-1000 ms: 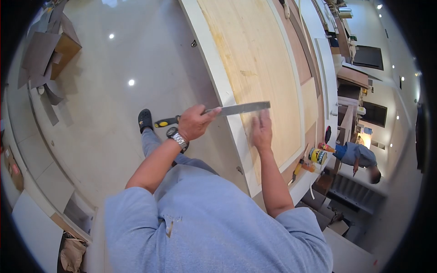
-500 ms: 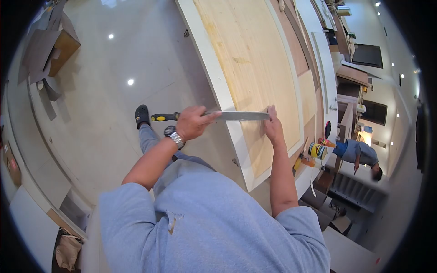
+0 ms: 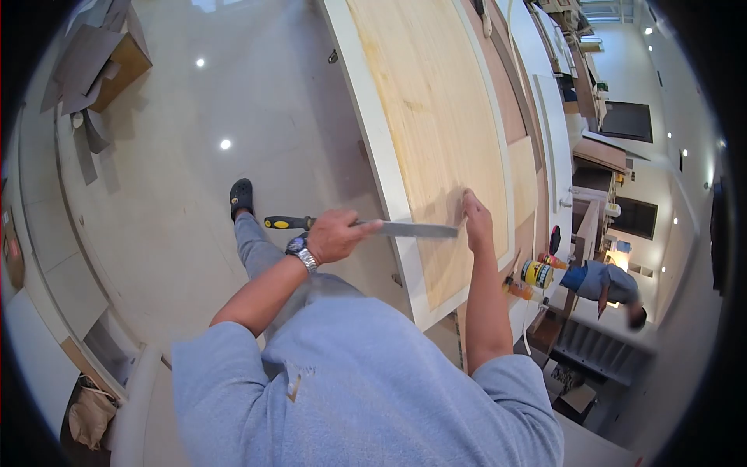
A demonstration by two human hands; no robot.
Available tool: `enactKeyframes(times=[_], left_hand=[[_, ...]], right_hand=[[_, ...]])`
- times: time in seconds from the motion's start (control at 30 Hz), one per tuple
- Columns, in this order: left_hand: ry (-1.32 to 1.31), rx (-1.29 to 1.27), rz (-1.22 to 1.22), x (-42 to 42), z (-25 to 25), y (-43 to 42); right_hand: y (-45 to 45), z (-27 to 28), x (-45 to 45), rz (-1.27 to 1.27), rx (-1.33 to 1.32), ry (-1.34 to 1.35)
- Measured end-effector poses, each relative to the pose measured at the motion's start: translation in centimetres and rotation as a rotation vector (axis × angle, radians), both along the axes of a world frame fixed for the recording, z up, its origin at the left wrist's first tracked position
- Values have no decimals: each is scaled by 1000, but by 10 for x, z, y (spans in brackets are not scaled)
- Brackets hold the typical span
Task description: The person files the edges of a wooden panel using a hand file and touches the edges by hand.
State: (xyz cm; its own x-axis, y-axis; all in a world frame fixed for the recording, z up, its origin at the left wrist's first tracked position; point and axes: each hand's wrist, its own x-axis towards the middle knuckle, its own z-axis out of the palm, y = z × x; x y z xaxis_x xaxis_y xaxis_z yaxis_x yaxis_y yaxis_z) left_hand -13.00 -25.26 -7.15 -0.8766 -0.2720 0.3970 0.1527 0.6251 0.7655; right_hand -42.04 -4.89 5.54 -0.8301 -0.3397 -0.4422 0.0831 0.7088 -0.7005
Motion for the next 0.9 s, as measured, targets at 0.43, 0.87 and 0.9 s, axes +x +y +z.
enactKeyframes(times=[0.43,0.87,0.9], left_hand=[[-47,-17,418,-90,7,-169],[41,-13,271,-94,-16,-208],[28,-63,181,-86,-8,-194]], right_hand=[[-159,-26,100,630,339,617],[-174,-53,-11,232,537,489],[-169,-56,-17,256,531,482]])
